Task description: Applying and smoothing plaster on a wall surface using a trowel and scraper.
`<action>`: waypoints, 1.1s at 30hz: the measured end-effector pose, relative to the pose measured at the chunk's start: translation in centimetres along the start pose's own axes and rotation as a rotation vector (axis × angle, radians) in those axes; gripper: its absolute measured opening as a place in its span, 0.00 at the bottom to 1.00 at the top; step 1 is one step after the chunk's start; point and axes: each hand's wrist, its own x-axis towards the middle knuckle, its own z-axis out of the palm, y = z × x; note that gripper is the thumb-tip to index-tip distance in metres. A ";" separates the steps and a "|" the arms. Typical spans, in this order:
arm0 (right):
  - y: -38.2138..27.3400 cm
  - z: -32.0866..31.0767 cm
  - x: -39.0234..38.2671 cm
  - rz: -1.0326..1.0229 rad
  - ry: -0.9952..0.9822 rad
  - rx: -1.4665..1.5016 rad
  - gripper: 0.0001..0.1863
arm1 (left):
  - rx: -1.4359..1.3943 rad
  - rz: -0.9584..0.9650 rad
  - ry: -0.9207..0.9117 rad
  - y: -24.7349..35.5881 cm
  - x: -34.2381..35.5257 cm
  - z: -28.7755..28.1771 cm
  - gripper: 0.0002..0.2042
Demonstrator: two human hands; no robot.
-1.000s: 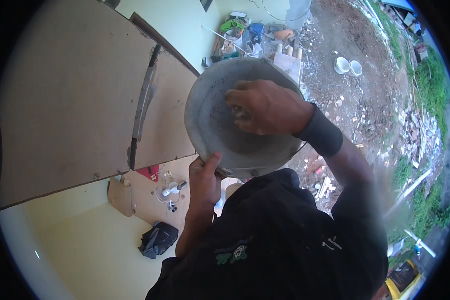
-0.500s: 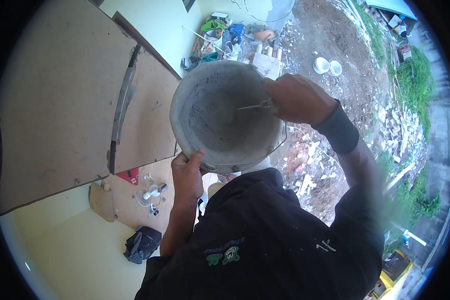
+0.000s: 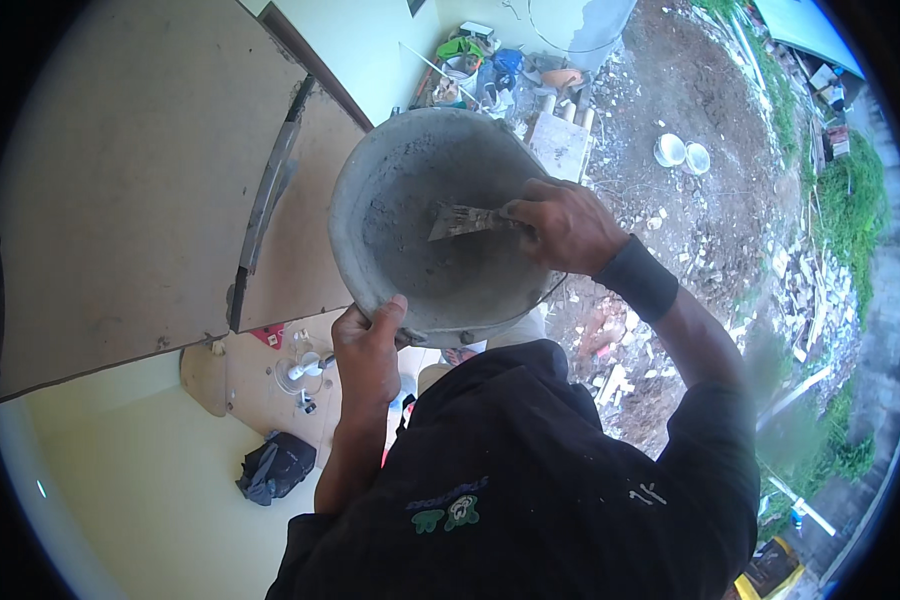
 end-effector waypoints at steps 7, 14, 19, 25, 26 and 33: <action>-0.1 -0.5 1.0 -0.102 0.065 -0.043 0.17 | 0.031 -0.014 0.030 1.1 -0.6 -0.5 0.10; -0.8 -0.3 2.1 -0.175 0.110 -0.149 0.17 | 0.034 0.038 0.006 2.4 -1.3 0.1 0.10; -1.9 -2.9 1.8 -0.185 0.175 -0.062 0.18 | -0.092 0.018 -0.002 2.8 -1.2 -0.3 0.10; -3.4 -9.7 4.3 -0.397 0.283 -0.022 0.23 | -0.239 -0.065 -0.025 3.7 -2.1 -1.0 0.12; -4.0 -11.4 5.0 -0.462 0.319 -0.026 0.24 | -0.247 -0.065 -0.028 3.8 -3.1 -1.0 0.12; -5.5 -19.7 13.7 -0.910 0.352 0.020 0.31 | -0.099 -0.157 -0.037 4.0 -3.1 -2.0 0.15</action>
